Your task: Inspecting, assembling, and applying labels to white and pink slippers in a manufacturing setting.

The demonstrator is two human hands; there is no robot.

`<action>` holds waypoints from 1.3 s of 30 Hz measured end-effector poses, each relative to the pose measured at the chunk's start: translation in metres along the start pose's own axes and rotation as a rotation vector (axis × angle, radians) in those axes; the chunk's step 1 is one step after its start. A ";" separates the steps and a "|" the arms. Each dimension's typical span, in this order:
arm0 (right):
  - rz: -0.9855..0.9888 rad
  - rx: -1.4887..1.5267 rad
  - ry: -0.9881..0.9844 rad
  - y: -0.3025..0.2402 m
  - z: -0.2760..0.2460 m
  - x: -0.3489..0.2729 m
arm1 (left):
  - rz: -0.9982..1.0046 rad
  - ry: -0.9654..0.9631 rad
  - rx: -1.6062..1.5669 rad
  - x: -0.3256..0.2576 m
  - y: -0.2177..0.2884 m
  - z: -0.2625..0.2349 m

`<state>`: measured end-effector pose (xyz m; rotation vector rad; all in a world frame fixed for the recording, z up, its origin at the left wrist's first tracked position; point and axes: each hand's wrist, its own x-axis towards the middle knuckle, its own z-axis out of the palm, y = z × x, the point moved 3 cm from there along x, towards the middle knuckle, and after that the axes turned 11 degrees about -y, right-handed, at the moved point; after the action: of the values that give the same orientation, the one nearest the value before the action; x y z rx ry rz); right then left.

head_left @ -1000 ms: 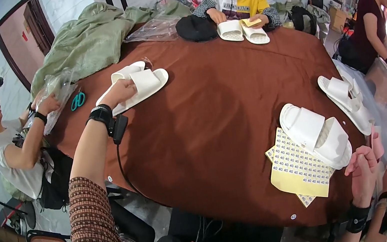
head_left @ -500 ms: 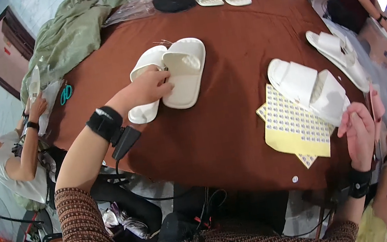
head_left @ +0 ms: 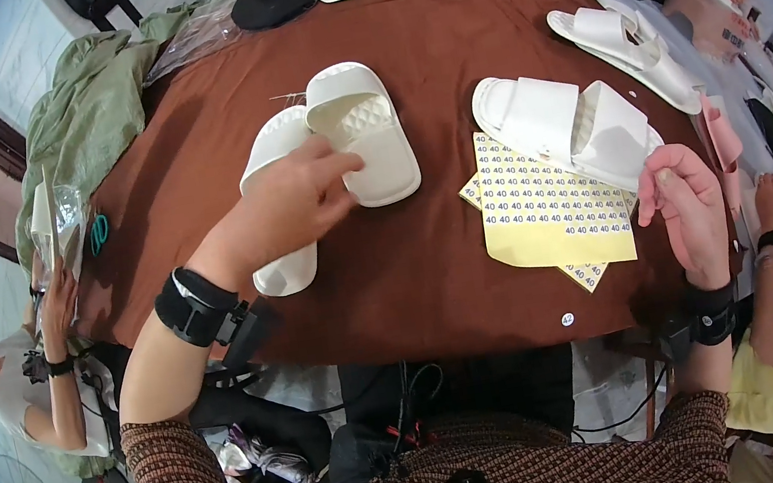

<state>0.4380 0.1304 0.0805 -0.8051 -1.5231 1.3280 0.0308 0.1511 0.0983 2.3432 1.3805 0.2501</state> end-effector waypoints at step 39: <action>0.024 -0.165 -0.095 -0.007 0.024 -0.003 | -0.207 0.205 -0.056 -0.051 -0.052 -0.006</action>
<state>0.4177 0.1174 0.0872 -0.8758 -1.7200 1.2860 -0.0373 0.1304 0.0837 2.1573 1.6766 0.4716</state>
